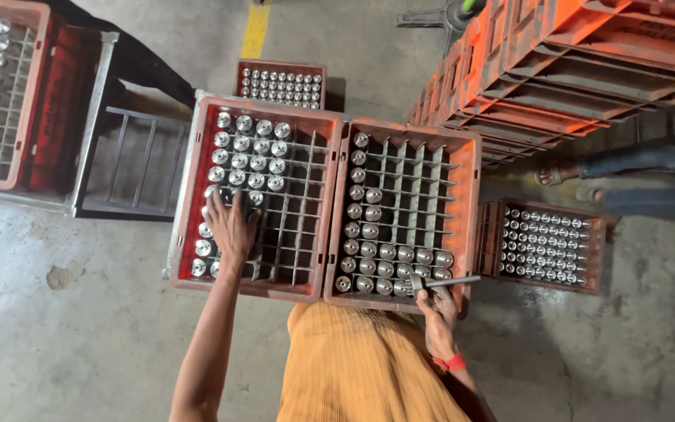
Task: The person stands over two divided plastic crates on the factory floor and moves machined metal dome-shaped parts one at a time from the left crate into the right crate, holding a metal rod in one hand while transferring with the other. The right crate gradually fills with parts as the left crate empties.
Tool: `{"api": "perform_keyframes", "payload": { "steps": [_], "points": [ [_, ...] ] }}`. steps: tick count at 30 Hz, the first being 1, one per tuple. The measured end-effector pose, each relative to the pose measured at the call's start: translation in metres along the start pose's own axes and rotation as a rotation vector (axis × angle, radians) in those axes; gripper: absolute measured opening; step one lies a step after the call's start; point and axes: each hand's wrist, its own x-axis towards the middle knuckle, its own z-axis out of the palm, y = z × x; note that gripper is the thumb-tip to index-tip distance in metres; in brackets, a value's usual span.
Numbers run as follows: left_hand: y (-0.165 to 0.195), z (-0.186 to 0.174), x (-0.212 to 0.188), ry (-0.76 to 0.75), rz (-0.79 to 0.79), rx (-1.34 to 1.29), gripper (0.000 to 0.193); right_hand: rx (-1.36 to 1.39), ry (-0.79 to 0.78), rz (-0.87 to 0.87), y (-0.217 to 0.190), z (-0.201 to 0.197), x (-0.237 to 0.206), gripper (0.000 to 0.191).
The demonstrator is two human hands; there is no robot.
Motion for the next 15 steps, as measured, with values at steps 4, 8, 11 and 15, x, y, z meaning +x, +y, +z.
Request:
{"api": "perform_keyframes", "payload": {
  "steps": [4,8,11,15],
  "points": [
    [-0.005,0.007,0.018,-0.054,0.145,0.129,0.053,0.007,-0.113,-0.003,-0.004,0.016,0.005,0.026],
    [-0.004,0.009,0.033,-0.204,0.194,0.224,0.049,0.002,-0.155,0.040,-0.008,0.029,0.008,0.031],
    [-0.006,0.001,0.036,-0.247,0.219,0.228,0.052,0.018,-0.159,0.064,-0.004,0.033,0.009,0.034],
    [-0.001,-0.049,0.013,-0.070,0.289,-0.113,0.043,-0.007,-0.191,0.002,0.000,0.016,0.003,0.034]
  ]
}}
